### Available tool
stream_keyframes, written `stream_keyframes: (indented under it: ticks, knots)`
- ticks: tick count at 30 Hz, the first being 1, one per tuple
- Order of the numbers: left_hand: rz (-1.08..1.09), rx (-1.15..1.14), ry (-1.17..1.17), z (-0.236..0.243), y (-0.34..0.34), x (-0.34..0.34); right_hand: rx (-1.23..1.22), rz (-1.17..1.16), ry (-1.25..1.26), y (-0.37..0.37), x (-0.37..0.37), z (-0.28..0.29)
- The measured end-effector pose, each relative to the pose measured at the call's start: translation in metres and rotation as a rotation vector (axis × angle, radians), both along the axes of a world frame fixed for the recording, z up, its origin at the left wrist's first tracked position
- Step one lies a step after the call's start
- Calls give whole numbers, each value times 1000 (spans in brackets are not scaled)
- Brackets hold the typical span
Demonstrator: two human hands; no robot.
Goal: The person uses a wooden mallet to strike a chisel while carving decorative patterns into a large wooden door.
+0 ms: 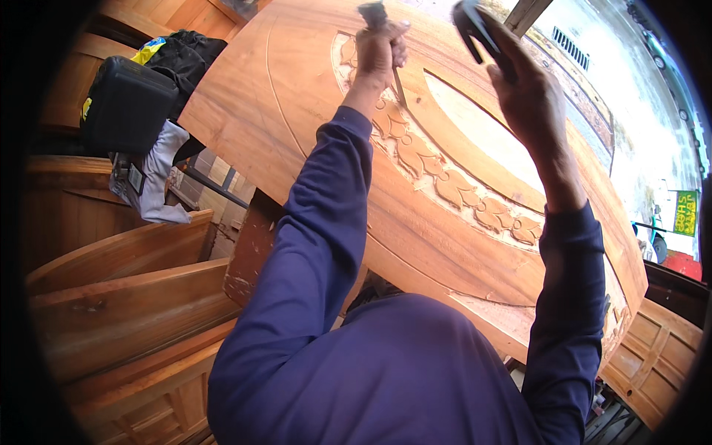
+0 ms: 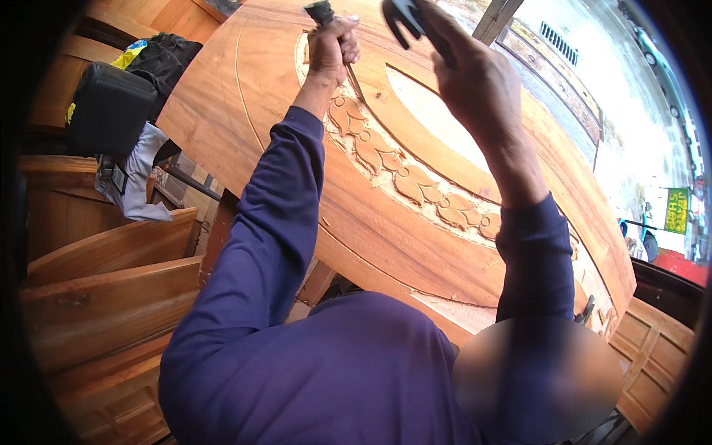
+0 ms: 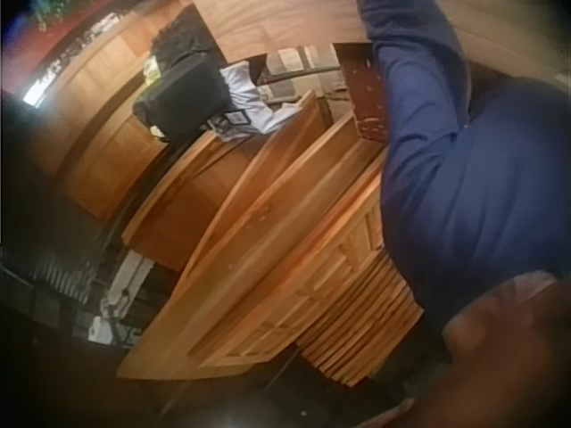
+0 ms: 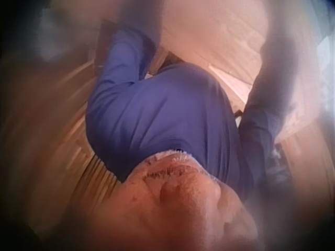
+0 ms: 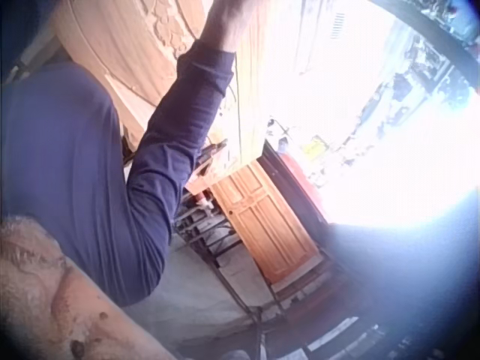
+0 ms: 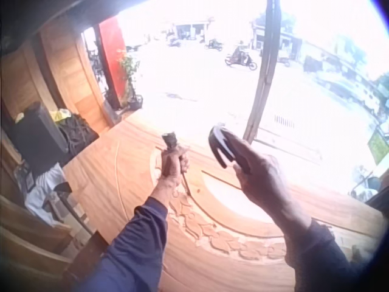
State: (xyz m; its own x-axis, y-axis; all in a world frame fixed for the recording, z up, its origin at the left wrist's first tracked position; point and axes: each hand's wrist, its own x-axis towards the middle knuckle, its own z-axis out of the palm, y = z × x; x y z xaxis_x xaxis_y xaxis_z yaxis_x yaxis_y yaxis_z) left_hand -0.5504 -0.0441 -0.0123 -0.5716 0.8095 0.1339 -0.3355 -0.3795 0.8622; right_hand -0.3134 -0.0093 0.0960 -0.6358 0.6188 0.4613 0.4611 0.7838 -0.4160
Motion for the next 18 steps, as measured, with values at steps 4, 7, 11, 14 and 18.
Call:
stream_keyframes:
  ticks: [4,7,11,14,18]
  knots:
    - [-29,-4,105,12,-11,39,-18,45,147,8,32,-2]
    - [-39,-2,103,12,-12,47,-22,42,225,11,48,6]
    - [-17,-7,124,10,-14,48,-37,-189,118,-2,60,31]
    - [-8,6,116,7,-19,47,150,-25,373,6,53,50]
    - [8,13,142,10,-20,57,322,-212,213,35,66,90]
